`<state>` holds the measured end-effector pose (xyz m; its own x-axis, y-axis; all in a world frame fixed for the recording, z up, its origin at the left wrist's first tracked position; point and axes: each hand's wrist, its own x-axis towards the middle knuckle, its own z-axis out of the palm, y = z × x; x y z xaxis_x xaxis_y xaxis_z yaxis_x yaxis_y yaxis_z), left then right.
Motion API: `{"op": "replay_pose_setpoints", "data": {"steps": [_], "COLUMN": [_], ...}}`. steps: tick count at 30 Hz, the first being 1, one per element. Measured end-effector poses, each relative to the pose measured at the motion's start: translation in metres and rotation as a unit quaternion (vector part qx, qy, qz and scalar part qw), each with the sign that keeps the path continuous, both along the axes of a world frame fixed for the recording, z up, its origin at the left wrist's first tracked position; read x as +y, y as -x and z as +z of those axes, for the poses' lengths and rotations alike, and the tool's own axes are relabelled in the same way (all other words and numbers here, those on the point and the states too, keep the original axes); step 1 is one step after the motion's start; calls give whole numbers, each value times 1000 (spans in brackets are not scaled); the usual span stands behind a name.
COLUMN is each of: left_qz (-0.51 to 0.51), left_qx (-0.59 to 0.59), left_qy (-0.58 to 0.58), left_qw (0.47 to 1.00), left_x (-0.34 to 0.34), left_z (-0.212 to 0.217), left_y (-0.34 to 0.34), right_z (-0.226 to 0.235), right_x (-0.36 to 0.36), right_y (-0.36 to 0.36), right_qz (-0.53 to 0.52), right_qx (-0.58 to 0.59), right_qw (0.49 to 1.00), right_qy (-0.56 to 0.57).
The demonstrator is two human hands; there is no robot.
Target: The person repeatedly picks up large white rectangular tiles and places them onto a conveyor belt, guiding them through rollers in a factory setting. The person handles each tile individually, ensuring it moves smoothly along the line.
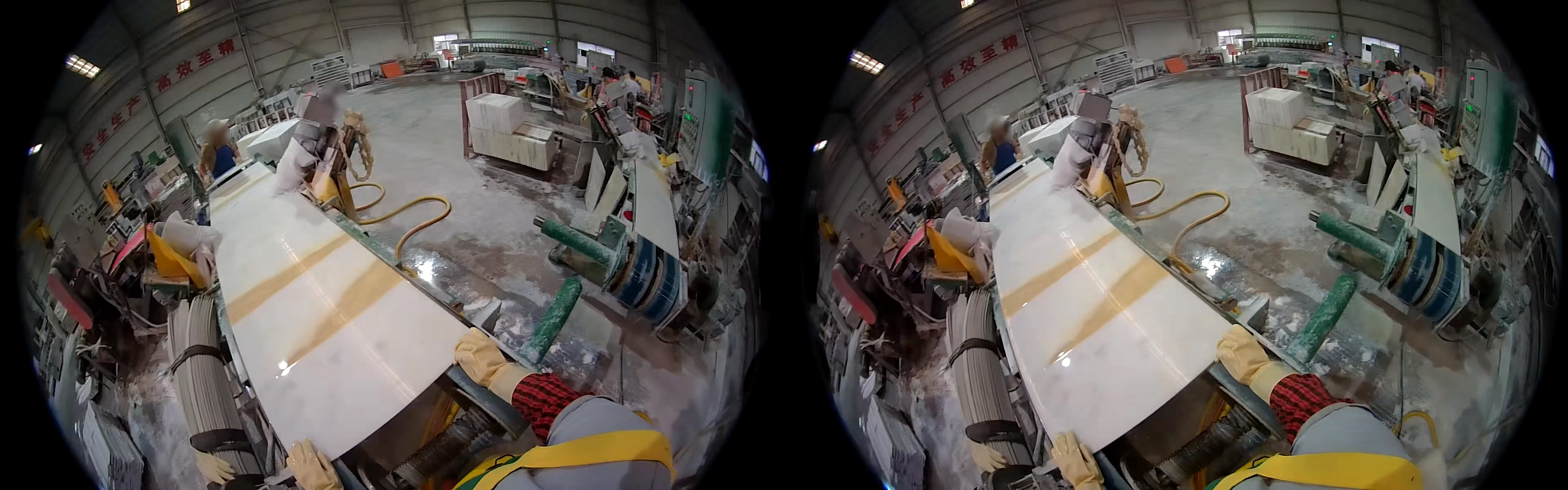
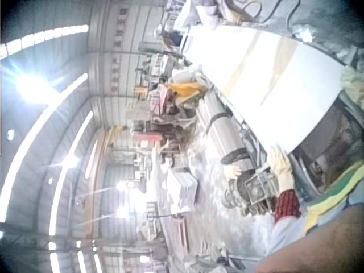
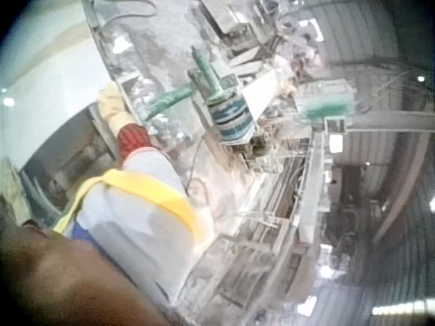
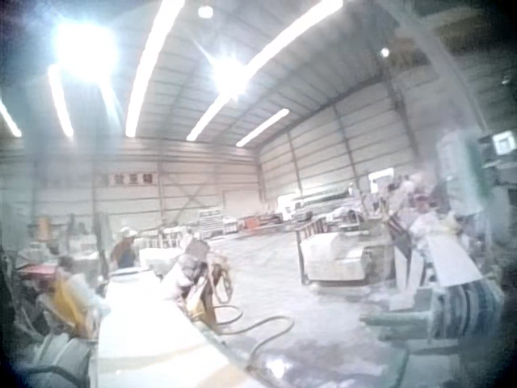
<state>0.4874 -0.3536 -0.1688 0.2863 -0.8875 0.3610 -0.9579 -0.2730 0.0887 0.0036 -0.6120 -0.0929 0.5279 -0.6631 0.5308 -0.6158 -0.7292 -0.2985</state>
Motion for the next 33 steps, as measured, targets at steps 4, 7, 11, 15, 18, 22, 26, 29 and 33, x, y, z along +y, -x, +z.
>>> {"op": "replay_pose_setpoints", "data": {"steps": [4, 7, 11, 15, 18, 22, 26, 29, 33], "left_qz": [24, 11, 8, 2, 6, 7, -7, -12, -21], "left_qx": [-6, 7, 24, 26, 17, 5, -2, -5, -10], "left_qy": [-65, -27, -18, 12, 16, 16, 21, 34, 40], "left_qw": [998, 1000, 1000, 1000, 1000, 1000, 1000, 999, 999], "left_x": [-5, -5, -9, -8, -10, -7, -3, -2, -1], "left_z": [-3, 7, 36, 40, 38, 33, 30, 34, 30], "left_y": [-1, 3, 16, 16, 17, 16, 14, 18, 15], "right_z": [-12, -17, -13, 3, 0, 5, 12, 11, 7], "right_x": [-2, -2, 0, 9, 7, 6, 10, 10, 11], "right_y": [9, 10, 10, 7, 11, 12, 9, 10, 12], "right_qz": [15, 3, 10, -35, -12, -22, -31, -41, -70], "right_qx": [-13, -29, -30, 14, -50, -52, -37, -17, 29], "right_qw": [1000, 1000, 999, 998, 998, 996, 996, 996, 994], "right_qy": [9, 4, -28, -40, 24, 74, 78, 82, 73]}}
